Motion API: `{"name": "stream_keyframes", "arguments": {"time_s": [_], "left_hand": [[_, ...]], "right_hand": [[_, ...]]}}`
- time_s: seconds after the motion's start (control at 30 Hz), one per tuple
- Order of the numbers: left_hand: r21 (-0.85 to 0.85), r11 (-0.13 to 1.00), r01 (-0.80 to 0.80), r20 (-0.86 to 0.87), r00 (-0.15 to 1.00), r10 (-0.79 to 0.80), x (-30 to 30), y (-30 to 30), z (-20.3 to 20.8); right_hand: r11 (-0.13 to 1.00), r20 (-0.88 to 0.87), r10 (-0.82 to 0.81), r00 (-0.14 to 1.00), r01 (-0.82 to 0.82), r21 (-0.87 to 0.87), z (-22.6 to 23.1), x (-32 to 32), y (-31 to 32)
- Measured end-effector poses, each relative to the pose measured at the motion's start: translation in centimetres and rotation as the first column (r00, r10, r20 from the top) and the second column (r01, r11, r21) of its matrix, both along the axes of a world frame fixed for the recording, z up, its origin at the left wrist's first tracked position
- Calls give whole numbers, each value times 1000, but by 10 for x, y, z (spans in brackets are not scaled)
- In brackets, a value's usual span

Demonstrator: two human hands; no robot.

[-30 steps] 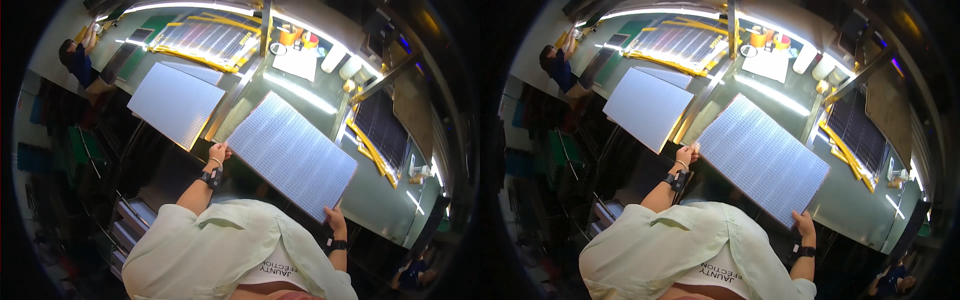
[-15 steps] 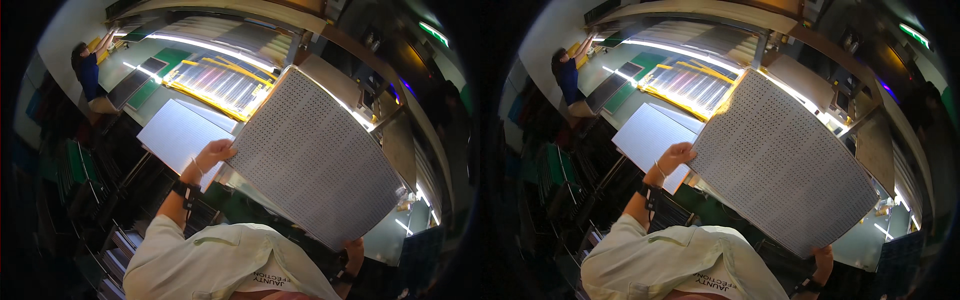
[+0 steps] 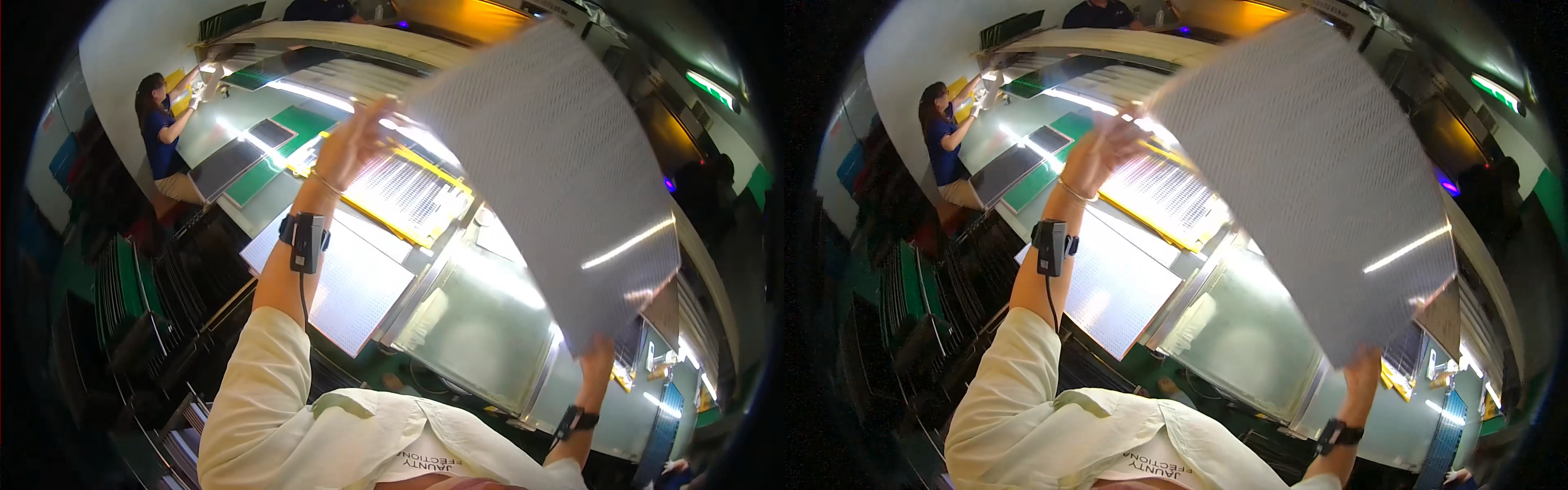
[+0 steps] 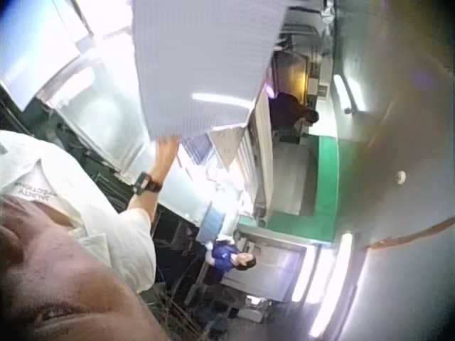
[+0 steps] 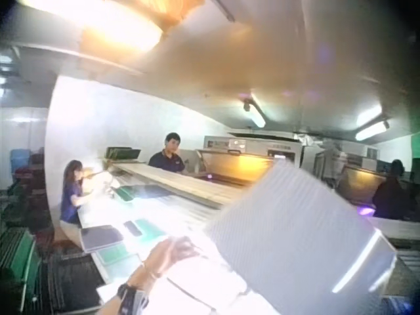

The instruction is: Inspecting and assembling flat electronic panel components at an industrial workstation.

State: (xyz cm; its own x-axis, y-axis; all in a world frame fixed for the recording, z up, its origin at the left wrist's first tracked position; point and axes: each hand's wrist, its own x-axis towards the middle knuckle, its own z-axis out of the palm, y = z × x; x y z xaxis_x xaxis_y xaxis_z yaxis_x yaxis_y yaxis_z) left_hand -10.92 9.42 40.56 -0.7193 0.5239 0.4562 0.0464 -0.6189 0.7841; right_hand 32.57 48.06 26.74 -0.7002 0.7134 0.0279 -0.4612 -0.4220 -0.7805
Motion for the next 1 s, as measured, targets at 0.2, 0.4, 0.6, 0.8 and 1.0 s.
{"name": "stream_keyframes", "arguments": {"time_s": [0.2,0.4,0.6,0.8,1.0], "left_hand": [[-397,-498,-771,-592,-200,781,16,-153,-265],[-460,845,272,888,154,433,180,-123,-379],[-862,437,-257,331,368,869,220,-111,-375],[-606,427,-671,390,217,895,209,-108,-311],[-381,492,-783,513,263,817,327,-150,-276]], "right_hand": [[968,-114,250,961,-252,3,94,-264,-19],[937,-61,348,935,-345,61,110,-444,-8],[86,691,516,506,-834,545,65,-464,-144],[-512,758,175,628,-600,615,-182,-438,-143],[-198,464,797,-386,-894,-402,-169,-395,-249]]}}
